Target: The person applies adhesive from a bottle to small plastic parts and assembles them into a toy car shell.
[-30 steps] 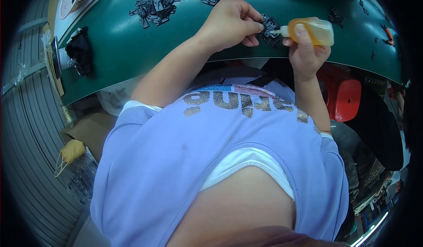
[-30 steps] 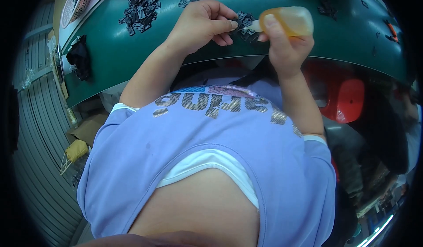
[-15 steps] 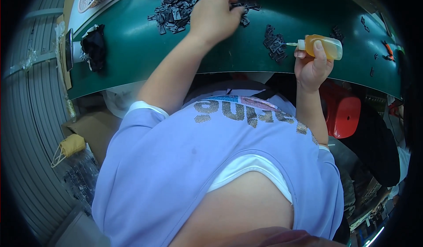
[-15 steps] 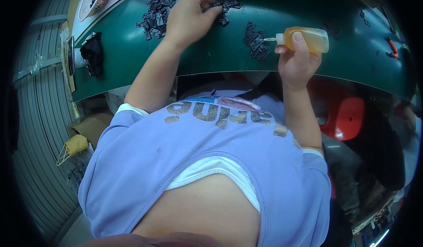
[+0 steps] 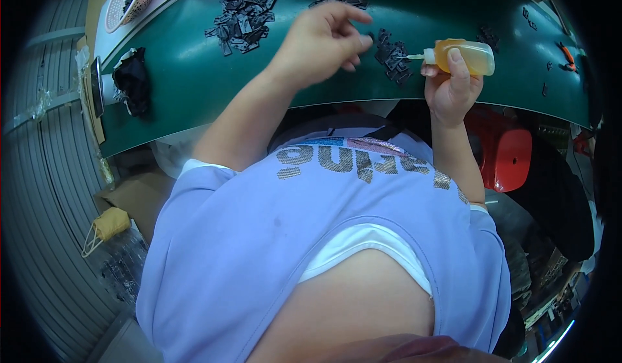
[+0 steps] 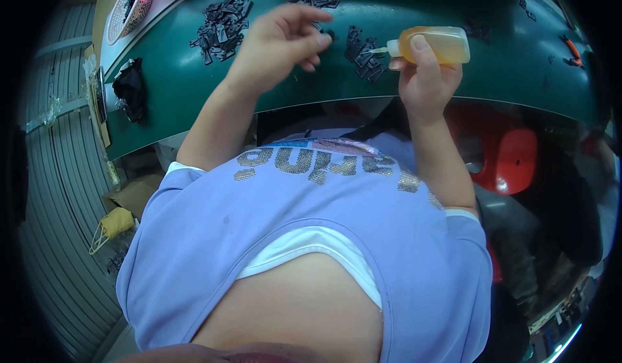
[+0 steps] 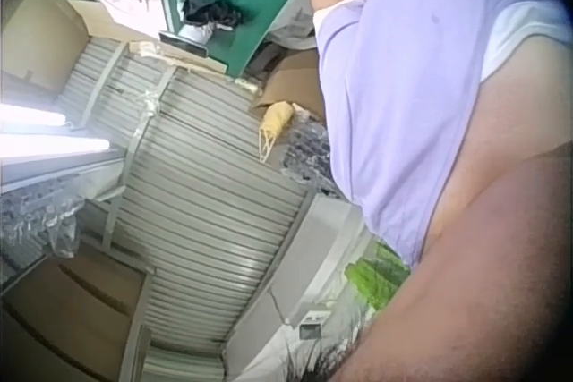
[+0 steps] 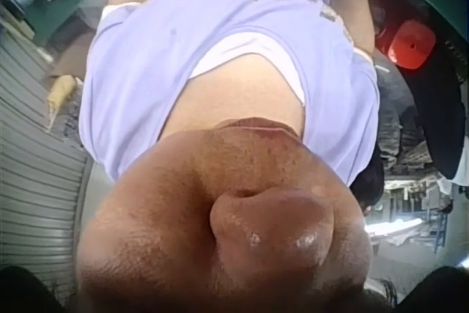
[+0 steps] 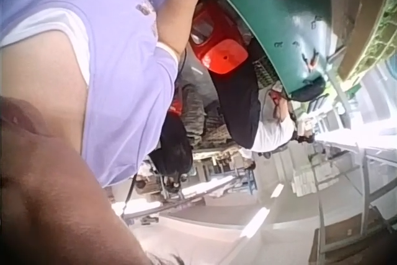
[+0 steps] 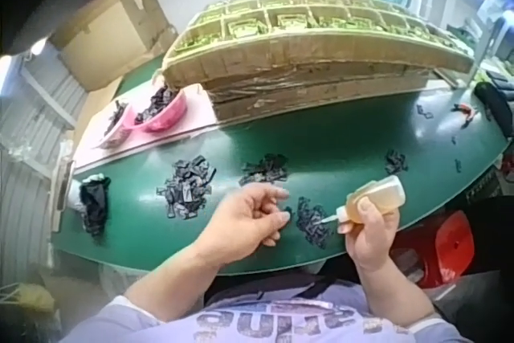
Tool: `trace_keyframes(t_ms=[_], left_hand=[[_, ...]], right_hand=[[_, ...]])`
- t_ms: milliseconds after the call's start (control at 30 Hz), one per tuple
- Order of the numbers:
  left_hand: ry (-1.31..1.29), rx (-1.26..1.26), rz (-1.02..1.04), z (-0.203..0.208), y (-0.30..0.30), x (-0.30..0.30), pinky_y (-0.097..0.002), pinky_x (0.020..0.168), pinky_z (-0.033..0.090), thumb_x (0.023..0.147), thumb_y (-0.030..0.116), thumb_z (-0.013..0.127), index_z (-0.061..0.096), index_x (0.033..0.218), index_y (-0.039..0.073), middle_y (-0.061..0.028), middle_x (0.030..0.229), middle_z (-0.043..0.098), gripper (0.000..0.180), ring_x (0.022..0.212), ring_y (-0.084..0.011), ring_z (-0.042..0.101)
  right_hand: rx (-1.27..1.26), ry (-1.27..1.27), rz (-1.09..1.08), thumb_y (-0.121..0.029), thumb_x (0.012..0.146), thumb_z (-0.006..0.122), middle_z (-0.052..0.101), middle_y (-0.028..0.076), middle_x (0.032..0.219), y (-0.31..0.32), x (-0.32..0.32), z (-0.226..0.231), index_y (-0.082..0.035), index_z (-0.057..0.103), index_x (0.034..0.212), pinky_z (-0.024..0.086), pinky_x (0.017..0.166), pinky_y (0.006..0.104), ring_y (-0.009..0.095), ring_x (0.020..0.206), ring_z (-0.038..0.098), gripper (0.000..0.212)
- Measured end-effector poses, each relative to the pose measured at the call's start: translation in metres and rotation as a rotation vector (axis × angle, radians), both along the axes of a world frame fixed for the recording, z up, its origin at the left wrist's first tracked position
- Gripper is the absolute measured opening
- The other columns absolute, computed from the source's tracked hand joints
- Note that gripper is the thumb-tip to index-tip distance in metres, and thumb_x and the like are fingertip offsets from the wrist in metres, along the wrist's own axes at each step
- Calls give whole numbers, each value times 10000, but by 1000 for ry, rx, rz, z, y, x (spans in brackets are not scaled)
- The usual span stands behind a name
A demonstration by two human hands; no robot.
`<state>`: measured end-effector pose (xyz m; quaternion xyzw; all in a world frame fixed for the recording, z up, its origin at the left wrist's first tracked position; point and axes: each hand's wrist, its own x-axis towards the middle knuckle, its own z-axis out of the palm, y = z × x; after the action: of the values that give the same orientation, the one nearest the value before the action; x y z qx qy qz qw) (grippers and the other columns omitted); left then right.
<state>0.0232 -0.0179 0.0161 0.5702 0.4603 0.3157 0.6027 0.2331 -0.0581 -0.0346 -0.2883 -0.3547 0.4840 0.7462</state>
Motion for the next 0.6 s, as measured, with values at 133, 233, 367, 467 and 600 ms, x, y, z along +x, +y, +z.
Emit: trace_keyframes(t_ms=[133, 233, 367, 467, 600], left_hand=[[-5, -239, -88, -12, -17, 9, -236, 592, 552, 857, 37, 632, 601, 1063, -42, -64, 812, 628, 223, 647, -114, 626], [-22, -273, -87, -19, -20, 11, -246, 612, 561, 857, 34, 629, 595, 1053, -62, -87, 815, 637, 221, 658, -130, 641], [3, -252, -98, -20, -19, 13, -249, 615, 566, 853, 28, 628, 587, 1046, -81, -107, 816, 643, 226, 670, -143, 651], [7, -249, -98, -19, -19, 13, -248, 611, 566, 849, 27, 628, 586, 1043, -86, -111, 817, 643, 228, 669, -144, 652], [4, -256, -90, -19, -20, 14, -245, 609, 566, 846, 25, 629, 589, 1037, -88, -112, 819, 644, 225, 665, -143, 653]], right_hand=[[46, -189, 75, -49, 870, 583, 579, 101, 933, -3, -1, -3, -39, 570, 979, 526, 548, 255, 147, 669, 603, 110], [74, -234, 96, -7, 862, 580, 549, 95, 960, -4, 1, -5, -22, 565, 988, 533, 548, 246, 151, 720, 611, 128], [71, -301, 105, -11, 858, 596, 543, 97, 971, -7, 0, -5, -9, 561, 999, 540, 552, 242, 149, 720, 616, 146], [66, -326, 99, -17, 860, 600, 538, 95, 968, -7, 0, -5, -3, 559, 1003, 542, 553, 239, 143, 713, 615, 149], [76, -335, 102, -20, 862, 600, 537, 95, 965, -6, 0, -6, 0, 559, 1005, 544, 554, 237, 140, 719, 616, 150]])
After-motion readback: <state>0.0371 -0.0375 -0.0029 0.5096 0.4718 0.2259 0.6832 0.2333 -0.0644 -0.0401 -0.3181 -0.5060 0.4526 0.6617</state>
